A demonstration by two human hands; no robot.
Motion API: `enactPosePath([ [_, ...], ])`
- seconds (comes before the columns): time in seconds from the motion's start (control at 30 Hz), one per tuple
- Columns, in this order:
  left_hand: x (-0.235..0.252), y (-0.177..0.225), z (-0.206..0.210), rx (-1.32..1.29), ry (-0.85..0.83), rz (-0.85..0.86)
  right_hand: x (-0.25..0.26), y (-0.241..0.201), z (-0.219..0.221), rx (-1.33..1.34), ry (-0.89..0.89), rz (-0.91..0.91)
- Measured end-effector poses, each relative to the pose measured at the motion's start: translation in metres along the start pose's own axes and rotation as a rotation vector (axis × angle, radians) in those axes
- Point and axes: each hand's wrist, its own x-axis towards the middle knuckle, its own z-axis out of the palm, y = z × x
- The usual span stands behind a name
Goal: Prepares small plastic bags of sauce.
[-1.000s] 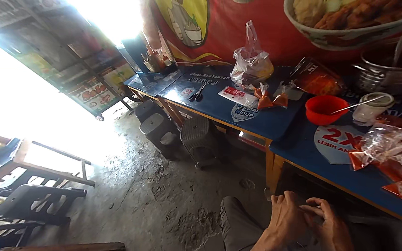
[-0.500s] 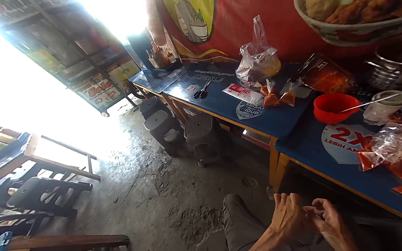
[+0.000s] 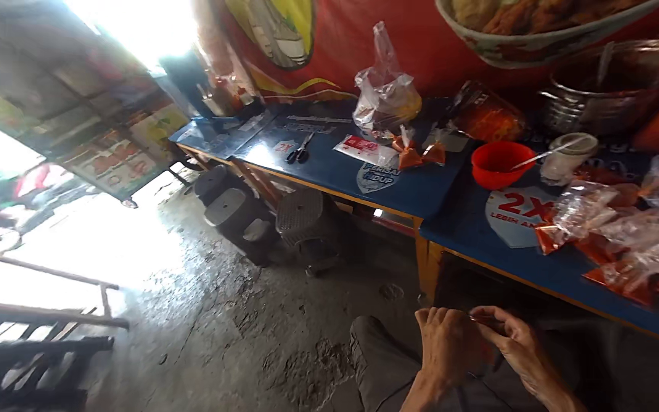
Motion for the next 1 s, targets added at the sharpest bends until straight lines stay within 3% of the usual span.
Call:
enactPosePath([
  [0.17,0.01,0.0,-0.001,0.125,0.086,0.135,-0.007,-0.002,0.008,-0.513,0.12,-0.344],
  [0.27,0.018,0.005,-0.005,0.142,0.154,0.17,-0.009,-0.006,0.015,-0.635,0.226,-0.423],
  [0.47,0.033,0.006,-0.016,0.105,0.243,0.192,-0.009,-0.019,0.022,-0.586,0.306,-0.435],
  [0.73,0.063,0.004,-0.037,0.123,0.315,0.209,-0.009,-0.025,0.023,-0.489,0.286,-0.369],
  [0.87,0.088,0.02,-0.055,0.088,0.193,0.211,-0.002,-0.027,0.015,-0.318,0.251,-0.416],
  [1.0,0.16,0.053,-0.105,0.016,0.104,0.206,-0.012,-0.035,-0.005,-0.176,0.235,-0.347],
])
